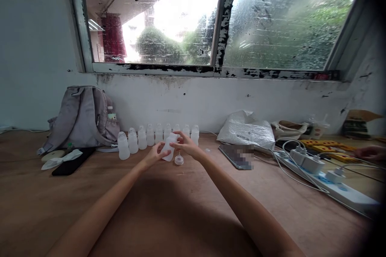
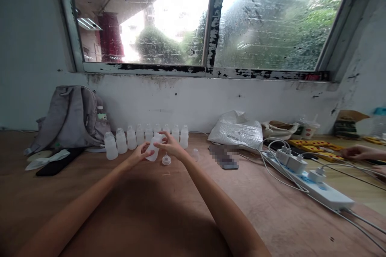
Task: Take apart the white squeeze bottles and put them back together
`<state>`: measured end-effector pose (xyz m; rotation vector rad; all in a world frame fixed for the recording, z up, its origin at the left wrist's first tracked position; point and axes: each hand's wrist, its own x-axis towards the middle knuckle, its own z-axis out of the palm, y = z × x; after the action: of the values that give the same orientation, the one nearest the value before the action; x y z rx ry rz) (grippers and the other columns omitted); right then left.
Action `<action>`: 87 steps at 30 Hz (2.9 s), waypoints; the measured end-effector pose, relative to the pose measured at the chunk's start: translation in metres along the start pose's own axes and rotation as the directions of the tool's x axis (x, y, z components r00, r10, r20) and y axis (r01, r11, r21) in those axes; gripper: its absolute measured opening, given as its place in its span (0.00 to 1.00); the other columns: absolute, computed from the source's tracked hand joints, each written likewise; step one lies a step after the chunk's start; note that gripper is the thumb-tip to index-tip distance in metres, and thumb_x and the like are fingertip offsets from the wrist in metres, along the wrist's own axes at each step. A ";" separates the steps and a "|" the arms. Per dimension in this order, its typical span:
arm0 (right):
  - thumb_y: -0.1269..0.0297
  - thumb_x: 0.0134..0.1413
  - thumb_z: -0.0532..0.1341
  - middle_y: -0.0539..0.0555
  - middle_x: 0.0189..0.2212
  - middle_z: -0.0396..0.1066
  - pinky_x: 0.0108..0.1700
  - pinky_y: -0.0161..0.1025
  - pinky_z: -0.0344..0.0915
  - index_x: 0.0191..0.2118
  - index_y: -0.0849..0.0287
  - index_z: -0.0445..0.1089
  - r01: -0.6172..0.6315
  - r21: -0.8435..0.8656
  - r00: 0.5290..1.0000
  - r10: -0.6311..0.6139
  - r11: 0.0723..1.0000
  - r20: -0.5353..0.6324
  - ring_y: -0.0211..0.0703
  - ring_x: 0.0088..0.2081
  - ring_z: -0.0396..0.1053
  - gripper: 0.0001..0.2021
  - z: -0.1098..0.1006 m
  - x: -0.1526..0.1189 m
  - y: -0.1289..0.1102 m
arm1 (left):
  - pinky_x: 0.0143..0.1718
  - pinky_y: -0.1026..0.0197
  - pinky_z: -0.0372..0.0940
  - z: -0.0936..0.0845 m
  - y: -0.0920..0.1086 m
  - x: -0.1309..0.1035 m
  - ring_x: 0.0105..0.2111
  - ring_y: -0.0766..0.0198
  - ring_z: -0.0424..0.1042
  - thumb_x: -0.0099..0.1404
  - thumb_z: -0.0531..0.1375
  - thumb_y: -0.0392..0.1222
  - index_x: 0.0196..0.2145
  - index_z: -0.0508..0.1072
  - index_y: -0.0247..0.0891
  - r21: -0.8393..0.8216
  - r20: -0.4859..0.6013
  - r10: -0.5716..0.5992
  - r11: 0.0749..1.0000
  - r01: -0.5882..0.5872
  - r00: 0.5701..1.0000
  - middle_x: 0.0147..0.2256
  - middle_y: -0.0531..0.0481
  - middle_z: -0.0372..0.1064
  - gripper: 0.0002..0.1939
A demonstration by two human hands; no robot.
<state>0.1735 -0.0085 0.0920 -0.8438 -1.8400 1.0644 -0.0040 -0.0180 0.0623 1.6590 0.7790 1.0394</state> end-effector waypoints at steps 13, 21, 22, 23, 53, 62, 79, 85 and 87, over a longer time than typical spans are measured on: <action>0.57 0.31 0.65 0.60 0.37 0.65 0.38 0.42 0.62 0.48 0.63 0.57 -0.277 -0.440 0.624 -0.189 0.854 -0.758 0.46 0.35 0.66 0.34 -0.135 -0.004 0.030 | 0.43 0.57 0.62 0.010 -0.043 0.012 0.42 0.58 0.66 0.51 0.59 0.52 0.46 0.61 0.38 0.514 -0.065 0.105 0.856 -0.057 0.992 0.43 0.43 0.64 0.27; 0.64 0.33 0.64 0.60 0.36 0.67 0.40 0.40 0.60 0.46 0.63 0.59 -0.467 -0.546 0.763 0.005 0.695 -0.646 0.49 0.40 0.66 0.28 -0.143 0.002 0.094 | 0.49 0.55 0.54 0.026 -0.064 0.027 0.50 0.53 0.58 0.47 0.58 0.57 0.50 0.60 0.37 0.732 -0.033 -0.003 0.681 0.026 0.999 0.49 0.42 0.59 0.35; 0.65 0.33 0.64 0.60 0.36 0.67 0.39 0.40 0.61 0.45 0.63 0.59 -0.462 -0.550 0.769 0.005 0.695 -0.639 0.48 0.39 0.66 0.28 -0.143 0.003 0.097 | 0.48 0.55 0.55 0.027 -0.065 0.029 0.49 0.53 0.59 0.47 0.58 0.58 0.50 0.60 0.38 0.735 -0.034 -0.013 0.678 0.034 0.999 0.49 0.42 0.60 0.35; 0.65 0.33 0.64 0.60 0.36 0.67 0.39 0.40 0.61 0.45 0.63 0.59 -0.455 -0.557 0.777 0.004 0.695 -0.629 0.48 0.39 0.66 0.28 -0.144 0.003 0.101 | 0.47 0.56 0.56 0.029 -0.065 0.031 0.48 0.53 0.60 0.47 0.58 0.58 0.49 0.61 0.38 0.735 -0.035 -0.014 0.677 0.035 0.999 0.47 0.43 0.62 0.35; 0.65 0.48 0.52 0.49 0.23 0.66 0.27 0.31 0.52 0.34 0.57 0.57 0.085 -0.729 0.966 -0.237 0.679 -0.108 0.39 0.26 0.65 0.06 0.018 -0.008 0.097 | 0.41 0.56 0.55 0.025 -0.056 0.019 0.39 0.56 0.61 0.56 0.54 0.42 0.40 0.67 0.39 0.949 0.009 0.353 0.292 -0.119 0.936 0.37 0.44 0.63 0.14; 0.70 0.42 0.53 0.50 0.24 0.66 0.27 0.32 0.52 0.32 0.58 0.57 0.069 -0.729 0.966 -0.228 0.681 -0.122 0.39 0.26 0.63 0.06 0.021 -0.009 0.096 | 0.40 0.55 0.55 0.027 -0.055 0.017 0.38 0.55 0.60 0.56 0.52 0.43 0.39 0.67 0.37 0.955 0.074 0.342 0.246 -0.165 0.937 0.36 0.43 0.63 0.14; 0.73 0.39 0.52 0.47 0.20 0.62 0.26 0.30 0.55 0.28 0.58 0.59 0.110 -0.587 0.954 -0.250 0.802 -0.163 0.35 0.23 0.59 0.06 0.017 -0.009 0.090 | 0.41 0.56 0.55 0.017 -0.052 0.019 0.39 0.55 0.62 0.53 0.56 0.49 0.41 0.66 0.39 0.939 0.124 0.284 0.276 -0.205 0.951 0.37 0.45 0.64 0.19; 0.72 0.39 0.52 0.47 0.20 0.61 0.26 0.30 0.55 0.29 0.58 0.59 0.101 -0.559 0.950 -0.246 0.823 -0.191 0.35 0.23 0.58 0.06 0.014 -0.010 0.088 | 0.44 0.56 0.54 0.009 -0.052 0.017 0.41 0.55 0.62 0.54 0.55 0.49 0.42 0.66 0.39 0.925 0.136 0.267 0.310 -0.219 0.954 0.38 0.45 0.66 0.18; 0.72 0.41 0.51 0.47 0.22 0.62 0.27 0.31 0.56 0.30 0.58 0.59 0.091 -0.546 0.940 -0.253 0.833 -0.229 0.36 0.24 0.59 0.06 0.012 -0.009 0.089 | 0.45 0.57 0.54 0.001 -0.053 0.016 0.42 0.56 0.62 0.55 0.55 0.48 0.42 0.67 0.40 0.927 0.073 0.240 0.341 -0.155 0.968 0.39 0.46 0.66 0.18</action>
<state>0.1790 0.0170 0.0052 -1.0580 -1.9277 0.2791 0.0029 0.0111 0.0159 2.7790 1.4208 0.8273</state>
